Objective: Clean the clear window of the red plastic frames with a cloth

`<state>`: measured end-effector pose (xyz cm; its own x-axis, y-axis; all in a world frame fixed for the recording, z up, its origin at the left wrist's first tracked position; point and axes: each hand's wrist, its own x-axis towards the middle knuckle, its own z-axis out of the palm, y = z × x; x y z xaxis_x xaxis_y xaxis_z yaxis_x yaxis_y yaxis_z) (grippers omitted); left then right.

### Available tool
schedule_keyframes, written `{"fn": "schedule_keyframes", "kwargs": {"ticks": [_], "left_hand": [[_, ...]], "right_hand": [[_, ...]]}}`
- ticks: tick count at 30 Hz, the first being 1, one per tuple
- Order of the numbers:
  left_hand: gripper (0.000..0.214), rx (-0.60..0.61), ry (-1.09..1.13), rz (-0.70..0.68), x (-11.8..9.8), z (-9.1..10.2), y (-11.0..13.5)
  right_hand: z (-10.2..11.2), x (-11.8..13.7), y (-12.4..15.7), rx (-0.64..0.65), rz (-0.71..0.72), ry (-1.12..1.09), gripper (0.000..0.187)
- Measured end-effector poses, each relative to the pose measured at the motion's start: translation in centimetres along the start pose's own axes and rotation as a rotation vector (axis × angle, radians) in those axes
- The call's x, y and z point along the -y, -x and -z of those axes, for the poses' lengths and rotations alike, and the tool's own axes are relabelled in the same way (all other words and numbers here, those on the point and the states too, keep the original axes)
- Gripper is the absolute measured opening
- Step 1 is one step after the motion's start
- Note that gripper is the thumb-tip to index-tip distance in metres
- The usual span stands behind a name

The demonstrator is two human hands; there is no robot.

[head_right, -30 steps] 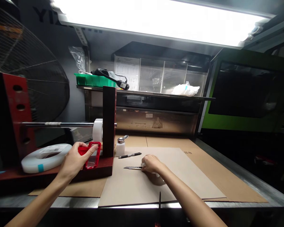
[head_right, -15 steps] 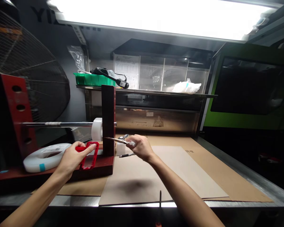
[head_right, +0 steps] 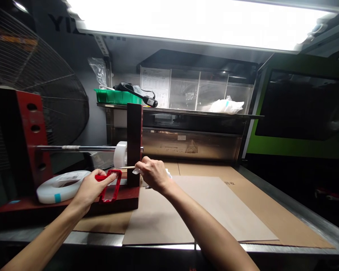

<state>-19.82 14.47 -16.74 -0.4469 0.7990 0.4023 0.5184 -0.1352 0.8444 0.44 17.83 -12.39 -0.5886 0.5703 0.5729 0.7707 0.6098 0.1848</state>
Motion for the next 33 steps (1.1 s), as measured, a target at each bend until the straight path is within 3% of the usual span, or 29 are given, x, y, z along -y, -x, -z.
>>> {"fn": "schedule_keyframes", "kwargs": {"ticks": [9, 13, 19, 25, 29, 33], "left_hand": [[0.027, 0.022, 0.053, 0.104, -0.2, -0.3, 0.2], [0.033, 0.049, 0.103, 0.140, 0.5, 0.4, 1.1], [0.044, 0.073, 0.134, 0.199, 1.3, 1.7, 2.7], [0.049, 0.084, 0.110, 0.224, 1.8, 3.2, 5.4], [0.046, 0.087, 0.091, 0.311, 4.1, 6.2, 8.6], [0.043, 0.000, -0.021, 0.441, 8.4, 13.2, 13.4]], "right_hand": [[-0.6, 1.0, -0.4, 0.060, 0.078, 0.062, 0.027], [-2.1, -1.4, 1.9, 0.130, 0.005, 0.059, 0.028], [-5.8, -6.2, 7.7, 0.272, -0.164, -0.009, 0.024], [-8.5, -8.5, 10.9, 0.341, -0.250, -0.111, 0.018], [-8.0, -8.7, 11.5, 0.309, -0.236, -0.149, 0.026], [-6.3, -8.3, 13.2, 0.263, -0.127, -0.230, 0.031]]}}
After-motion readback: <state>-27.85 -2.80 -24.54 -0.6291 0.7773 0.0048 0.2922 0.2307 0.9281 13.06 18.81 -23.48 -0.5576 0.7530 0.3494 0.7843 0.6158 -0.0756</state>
